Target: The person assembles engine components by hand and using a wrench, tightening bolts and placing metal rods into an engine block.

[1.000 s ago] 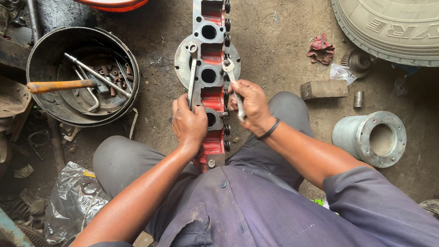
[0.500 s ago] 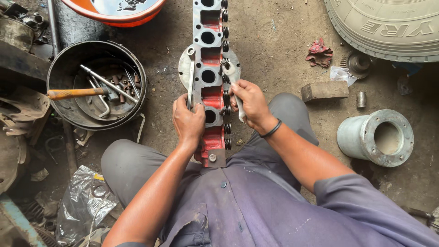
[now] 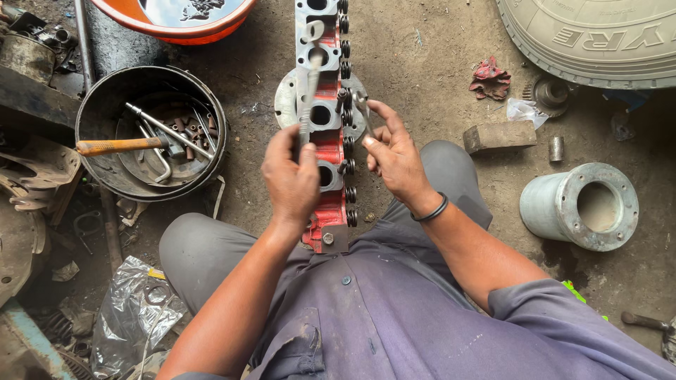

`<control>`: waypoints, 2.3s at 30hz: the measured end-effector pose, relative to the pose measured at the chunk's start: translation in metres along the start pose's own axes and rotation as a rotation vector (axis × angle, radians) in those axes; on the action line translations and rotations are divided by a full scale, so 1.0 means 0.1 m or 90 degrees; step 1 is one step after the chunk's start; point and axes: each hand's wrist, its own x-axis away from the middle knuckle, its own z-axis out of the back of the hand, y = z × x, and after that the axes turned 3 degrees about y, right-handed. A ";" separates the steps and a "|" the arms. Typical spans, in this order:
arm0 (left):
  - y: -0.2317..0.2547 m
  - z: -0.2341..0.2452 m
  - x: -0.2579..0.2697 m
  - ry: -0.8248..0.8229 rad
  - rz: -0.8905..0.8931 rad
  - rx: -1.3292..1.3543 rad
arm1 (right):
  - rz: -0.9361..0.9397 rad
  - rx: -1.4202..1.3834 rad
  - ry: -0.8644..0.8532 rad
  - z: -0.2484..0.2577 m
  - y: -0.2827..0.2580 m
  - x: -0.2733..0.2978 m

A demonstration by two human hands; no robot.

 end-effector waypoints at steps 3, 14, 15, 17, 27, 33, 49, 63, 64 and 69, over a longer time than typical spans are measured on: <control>0.31 -0.11 0.09 -0.095 -0.021 0.019 | -0.002 -0.062 -0.084 -0.06 -0.12 0.04; 0.21 -0.22 0.09 -0.116 0.050 -0.014 | -0.135 -0.267 0.074 -0.11 0.11 0.09; 0.14 -0.24 0.01 -0.113 0.112 0.022 | -0.142 -0.267 0.076 -0.12 0.12 0.09; 0.03 -0.30 -0.09 -0.211 0.192 0.122 | -0.161 -0.325 0.052 -0.17 0.15 0.11; -0.30 -0.31 -0.35 -0.219 0.380 0.272 | -0.239 -0.248 -0.015 -0.09 0.17 0.26; -0.52 -0.35 -0.51 -0.299 0.455 0.292 | -0.276 -0.216 0.031 0.05 0.22 0.31; -0.70 -0.63 -0.54 -0.276 0.395 0.238 | -0.281 -0.184 0.004 0.17 0.47 0.38; -0.57 -0.55 -0.55 -0.291 0.435 0.212 | -0.283 -0.179 -0.013 0.17 0.61 0.42; -0.59 -0.56 -0.54 -0.288 0.394 0.180 | -0.280 -0.177 -0.012 0.17 0.61 0.41; -0.64 -0.56 -0.51 -0.302 0.349 0.107 | -0.273 -0.175 -0.013 0.17 0.65 0.42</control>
